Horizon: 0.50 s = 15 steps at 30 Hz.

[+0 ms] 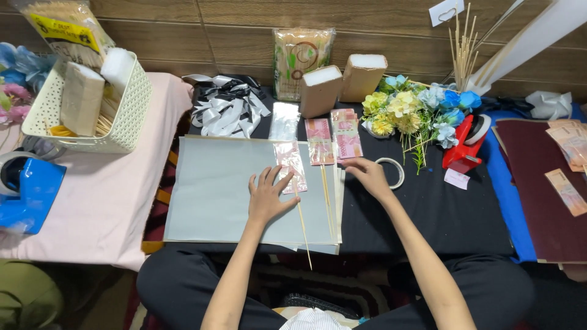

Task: Attaching banknotes to wooden sticks using adhesive tape to create components for a money bouquet.

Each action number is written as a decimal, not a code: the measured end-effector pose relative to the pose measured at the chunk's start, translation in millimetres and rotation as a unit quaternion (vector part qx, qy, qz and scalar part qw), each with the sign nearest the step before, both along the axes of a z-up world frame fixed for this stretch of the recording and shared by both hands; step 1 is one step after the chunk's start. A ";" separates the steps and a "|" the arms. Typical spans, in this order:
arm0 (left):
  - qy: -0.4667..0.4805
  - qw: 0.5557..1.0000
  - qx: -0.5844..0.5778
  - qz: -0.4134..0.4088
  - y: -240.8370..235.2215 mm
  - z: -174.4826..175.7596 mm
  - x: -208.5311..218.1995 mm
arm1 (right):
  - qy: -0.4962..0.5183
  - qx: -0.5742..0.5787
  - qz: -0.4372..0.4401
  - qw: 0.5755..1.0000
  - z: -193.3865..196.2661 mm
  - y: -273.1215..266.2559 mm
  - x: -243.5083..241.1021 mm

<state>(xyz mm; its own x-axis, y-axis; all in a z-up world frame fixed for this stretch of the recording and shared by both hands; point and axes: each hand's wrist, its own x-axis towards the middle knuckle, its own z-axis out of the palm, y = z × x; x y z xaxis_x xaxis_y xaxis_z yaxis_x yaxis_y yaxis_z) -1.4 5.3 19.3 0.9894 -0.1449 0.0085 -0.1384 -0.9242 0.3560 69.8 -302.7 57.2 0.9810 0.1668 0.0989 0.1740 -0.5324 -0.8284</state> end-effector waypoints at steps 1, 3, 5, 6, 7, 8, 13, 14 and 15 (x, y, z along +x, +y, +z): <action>-0.001 1.000 0.000 0.003 -0.1 2.0 -0.4 | -0.001 0.000 0.003 1.000 0.9 13.2 7.4; 0.000 1.000 0.000 0.003 -0.3 5.6 -1.1 | 0.033 -0.081 0.118 0.989 2.2 39.7 21.1; 0.002 1.000 0.003 0.003 0.1 4.2 -1.2 | 0.063 -0.077 0.148 0.984 7.0 66.6 32.6; 0.004 1.000 0.006 0.001 0.2 3.7 -0.4 | 0.094 -0.074 0.176 0.977 9.9 80.1 39.1; 0.004 1.000 0.007 0.003 0.7 4.3 -0.5 | 0.093 -0.074 0.178 0.977 10.6 91.1 44.6; 0.006 1.000 0.006 0.002 0.5 4.5 -0.8 | 0.103 -0.105 0.202 0.968 11.2 101.7 49.9; 0.011 1.000 0.001 0.003 0.9 9.2 -1.2 | 0.098 -0.164 0.251 0.949 -7.4 137.7 73.0; 0.008 1.000 0.000 0.002 0.7 9.1 -1.2 | 0.099 -0.183 0.257 0.944 -13.0 140.3 77.6; 0.004 1.000 0.000 0.001 0.2 9.0 -1.1 | 0.100 -0.203 0.264 0.938 -18.7 142.7 82.3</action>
